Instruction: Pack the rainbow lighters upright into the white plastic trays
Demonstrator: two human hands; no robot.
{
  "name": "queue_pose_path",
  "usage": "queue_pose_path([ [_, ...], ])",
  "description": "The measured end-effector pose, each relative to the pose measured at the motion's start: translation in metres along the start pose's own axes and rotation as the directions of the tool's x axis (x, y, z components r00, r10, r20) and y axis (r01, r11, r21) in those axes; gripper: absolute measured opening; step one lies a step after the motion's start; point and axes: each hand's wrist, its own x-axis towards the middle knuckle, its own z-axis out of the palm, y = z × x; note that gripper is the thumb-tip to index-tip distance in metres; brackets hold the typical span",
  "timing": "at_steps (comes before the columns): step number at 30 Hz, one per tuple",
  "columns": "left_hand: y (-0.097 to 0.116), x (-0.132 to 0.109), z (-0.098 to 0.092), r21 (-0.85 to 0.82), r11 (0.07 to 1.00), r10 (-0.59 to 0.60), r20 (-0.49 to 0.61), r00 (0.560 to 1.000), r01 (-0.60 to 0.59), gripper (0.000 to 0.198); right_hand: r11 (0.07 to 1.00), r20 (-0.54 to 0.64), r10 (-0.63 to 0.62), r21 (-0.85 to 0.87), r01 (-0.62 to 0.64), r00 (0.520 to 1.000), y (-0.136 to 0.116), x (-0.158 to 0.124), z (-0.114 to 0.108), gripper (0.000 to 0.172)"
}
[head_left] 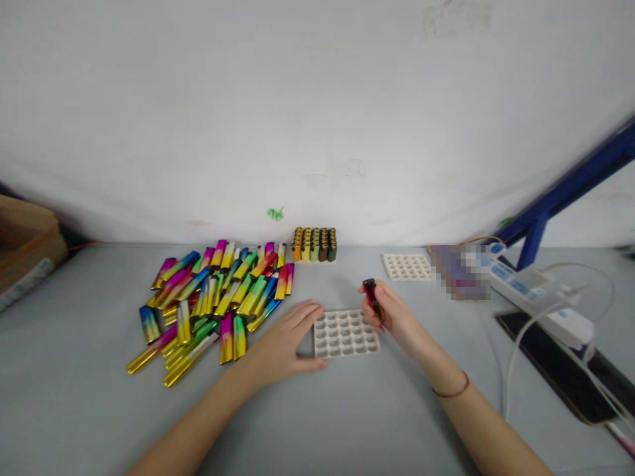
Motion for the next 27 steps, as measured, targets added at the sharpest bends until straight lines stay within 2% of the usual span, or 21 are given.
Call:
queue_pose_path([
  [4, -0.003, -0.001, 0.001, 0.008, 1.000, 0.005, -0.002, 1.000, -0.005, 0.084, 0.997, -0.120, 0.049, -0.059, -0.057, 0.992, 0.000, 0.000, 0.002, 0.062],
  [7, -0.004, -0.002, 0.002, 0.012, 1.000, 0.010, -0.008, 1.000, -0.010, 0.083, 0.991, -0.239, 0.051, -0.109, -0.079, 0.970, 0.001, -0.001, 0.001, 0.056],
  [11, -0.005, -0.002, 0.002, 0.026, 1.000, 0.007, -0.009, 1.000, -0.007, 0.083, 0.987, -0.322, 0.001, -0.152, -0.053, 0.947, 0.002, -0.001, -0.005, 0.049],
  [17, -0.005, -0.002, 0.002, 0.044, 0.999, -0.006, 0.025, 1.000, 0.005, 0.083, 0.985, -0.379, -0.017, -0.164, -0.049, 0.925, 0.005, 0.001, -0.010, 0.045],
  [27, -0.004, -0.002, 0.002, 0.053, 0.999, -0.001, 0.015, 1.000, 0.000, 0.082, 0.982, -0.436, -0.026, -0.181, -0.060, 0.900, 0.005, 0.001, -0.008, 0.047],
])
